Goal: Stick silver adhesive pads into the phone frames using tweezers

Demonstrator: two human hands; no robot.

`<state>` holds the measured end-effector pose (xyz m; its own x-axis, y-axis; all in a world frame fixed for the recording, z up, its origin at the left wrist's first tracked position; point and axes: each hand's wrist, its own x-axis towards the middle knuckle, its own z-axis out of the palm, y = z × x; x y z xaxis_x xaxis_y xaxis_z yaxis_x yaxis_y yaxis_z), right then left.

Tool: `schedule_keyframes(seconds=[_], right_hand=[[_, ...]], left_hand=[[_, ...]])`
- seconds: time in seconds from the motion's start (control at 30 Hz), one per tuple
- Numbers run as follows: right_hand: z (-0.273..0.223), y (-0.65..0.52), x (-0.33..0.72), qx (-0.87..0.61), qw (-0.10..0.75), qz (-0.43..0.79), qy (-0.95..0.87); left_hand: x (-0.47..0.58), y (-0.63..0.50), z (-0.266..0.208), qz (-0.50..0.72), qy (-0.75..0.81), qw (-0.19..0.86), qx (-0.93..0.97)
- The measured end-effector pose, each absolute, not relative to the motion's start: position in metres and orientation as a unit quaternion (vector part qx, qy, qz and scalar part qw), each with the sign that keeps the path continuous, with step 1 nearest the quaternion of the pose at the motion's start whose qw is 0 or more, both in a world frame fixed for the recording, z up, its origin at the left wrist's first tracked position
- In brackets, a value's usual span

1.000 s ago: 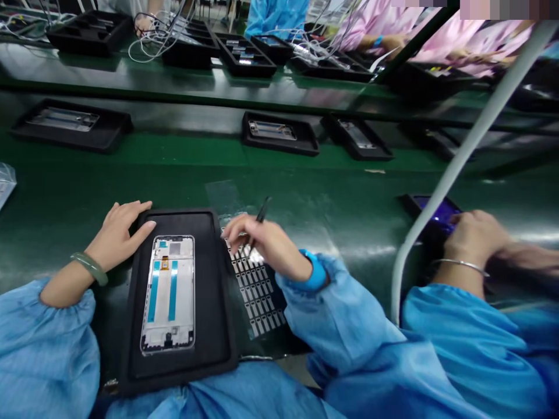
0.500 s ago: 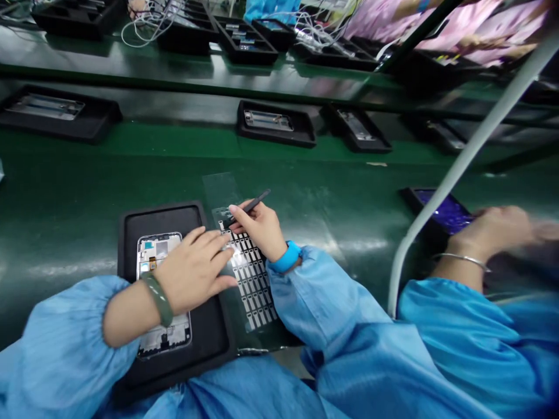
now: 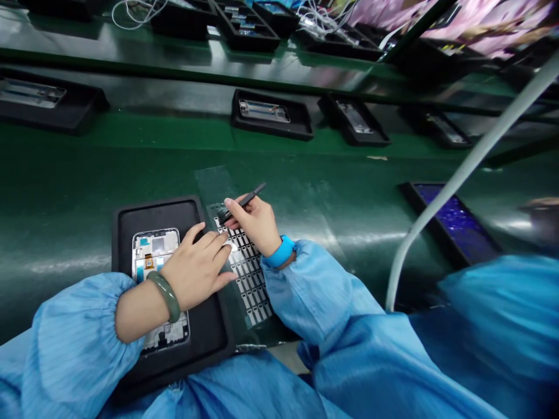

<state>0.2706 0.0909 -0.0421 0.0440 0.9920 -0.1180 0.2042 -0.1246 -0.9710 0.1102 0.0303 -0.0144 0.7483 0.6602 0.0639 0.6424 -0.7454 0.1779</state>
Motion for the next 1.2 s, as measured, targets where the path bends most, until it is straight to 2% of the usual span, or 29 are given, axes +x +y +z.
schedule_keyframes(seconds=[0.37,0.63,0.73,0.87,0.97,1.07,1.2], right_hand=[[-0.042,0.09,0.267,-0.587,0.426,0.461,-0.511],[-0.027,0.095,0.272,-0.516,0.474,0.574,-0.424],[-0.013,0.09,0.268,-0.477,0.5,0.598,-0.407],[0.001,0.08,0.251,-0.435,0.509,0.612,-0.421],[0.008,0.073,0.236,-0.424,0.491,0.616,-0.448],[0.014,0.069,0.225,-0.417,0.466,0.605,-0.493],[0.019,0.067,0.215,-0.392,0.425,0.602,-0.551]], left_hand=[[0.11,0.031,-0.015,0.069,0.341,0.064,0.935],[0.108,0.034,-0.018,0.095,0.333,0.08,0.935],[0.102,0.036,-0.014,0.161,0.342,0.145,0.914],[0.088,0.035,0.002,0.309,0.457,0.303,0.777],[0.074,0.031,0.011,0.338,0.513,0.411,0.674],[0.061,0.027,0.013,0.318,0.529,0.433,0.657],[0.047,0.021,0.012,0.28,0.535,0.39,0.695]])
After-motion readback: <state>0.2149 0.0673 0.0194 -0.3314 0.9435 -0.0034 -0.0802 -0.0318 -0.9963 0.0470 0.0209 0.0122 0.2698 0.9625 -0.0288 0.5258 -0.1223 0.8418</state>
